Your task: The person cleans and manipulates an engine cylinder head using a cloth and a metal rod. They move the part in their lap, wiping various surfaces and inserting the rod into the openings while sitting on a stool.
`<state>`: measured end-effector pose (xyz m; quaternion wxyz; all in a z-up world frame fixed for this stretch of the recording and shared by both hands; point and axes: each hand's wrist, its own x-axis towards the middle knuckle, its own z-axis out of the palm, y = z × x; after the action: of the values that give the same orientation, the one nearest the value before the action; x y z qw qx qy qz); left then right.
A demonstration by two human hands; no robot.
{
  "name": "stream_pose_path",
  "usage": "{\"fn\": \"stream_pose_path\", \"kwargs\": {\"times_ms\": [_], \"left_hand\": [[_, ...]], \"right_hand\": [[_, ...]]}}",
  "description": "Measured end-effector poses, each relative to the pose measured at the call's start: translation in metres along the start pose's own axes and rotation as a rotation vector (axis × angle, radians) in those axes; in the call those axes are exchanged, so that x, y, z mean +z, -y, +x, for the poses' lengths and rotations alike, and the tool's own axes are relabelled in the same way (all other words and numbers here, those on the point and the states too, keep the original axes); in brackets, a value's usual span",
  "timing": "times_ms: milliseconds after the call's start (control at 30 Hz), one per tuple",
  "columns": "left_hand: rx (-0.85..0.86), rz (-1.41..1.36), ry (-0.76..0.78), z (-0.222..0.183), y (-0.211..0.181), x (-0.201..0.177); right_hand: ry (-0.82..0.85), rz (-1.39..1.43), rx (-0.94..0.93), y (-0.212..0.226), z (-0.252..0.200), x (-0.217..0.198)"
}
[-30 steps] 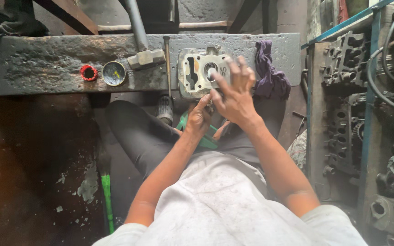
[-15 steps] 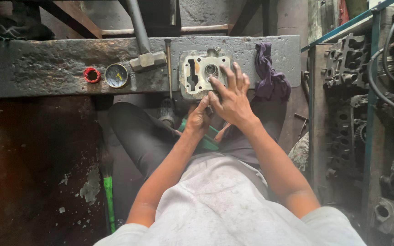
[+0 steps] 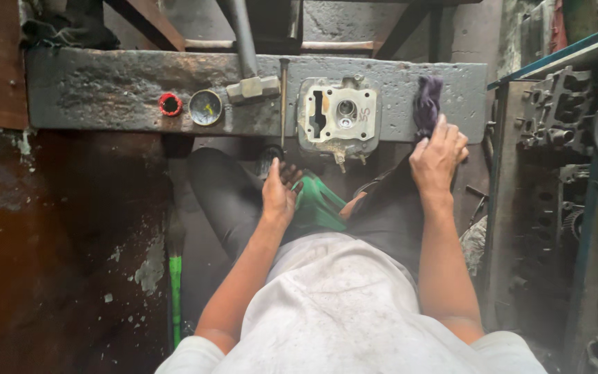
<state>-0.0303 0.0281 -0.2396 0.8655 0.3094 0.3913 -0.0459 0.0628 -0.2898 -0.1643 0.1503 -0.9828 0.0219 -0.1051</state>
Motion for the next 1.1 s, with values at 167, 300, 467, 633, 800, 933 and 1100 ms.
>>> {"fn": "stream_pose_path", "kwargs": {"times_ms": [167,300,467,633,800,933,1100], "left_hand": [[0.009,0.095,-0.024,0.004,-0.007,0.008],[-0.006,0.273,0.07,-0.026,-0.011,0.036],[-0.066,0.234,0.448,-0.089,-0.021,0.078],[-0.192,-0.059,0.537,-0.09,0.001,0.073],[-0.031,0.12,0.545,-0.102,0.012,0.053],[0.405,0.7,0.682,-0.127,-0.011,0.061],[0.855,1.247,0.774,-0.157,-0.037,0.066]], "right_hand": [[0.003,0.193,-0.015,0.008,-0.003,-0.018],[0.011,0.527,-0.082,0.039,-0.01,-0.063],[0.066,0.701,-0.328,0.105,-0.042,-0.096],[-0.033,0.396,-0.641,0.153,-0.079,-0.084],[0.033,0.387,-0.436,0.137,-0.095,-0.044],[0.388,0.577,-0.024,0.122,-0.104,-0.026],[0.792,1.238,0.391,0.106,-0.102,-0.018]]}}
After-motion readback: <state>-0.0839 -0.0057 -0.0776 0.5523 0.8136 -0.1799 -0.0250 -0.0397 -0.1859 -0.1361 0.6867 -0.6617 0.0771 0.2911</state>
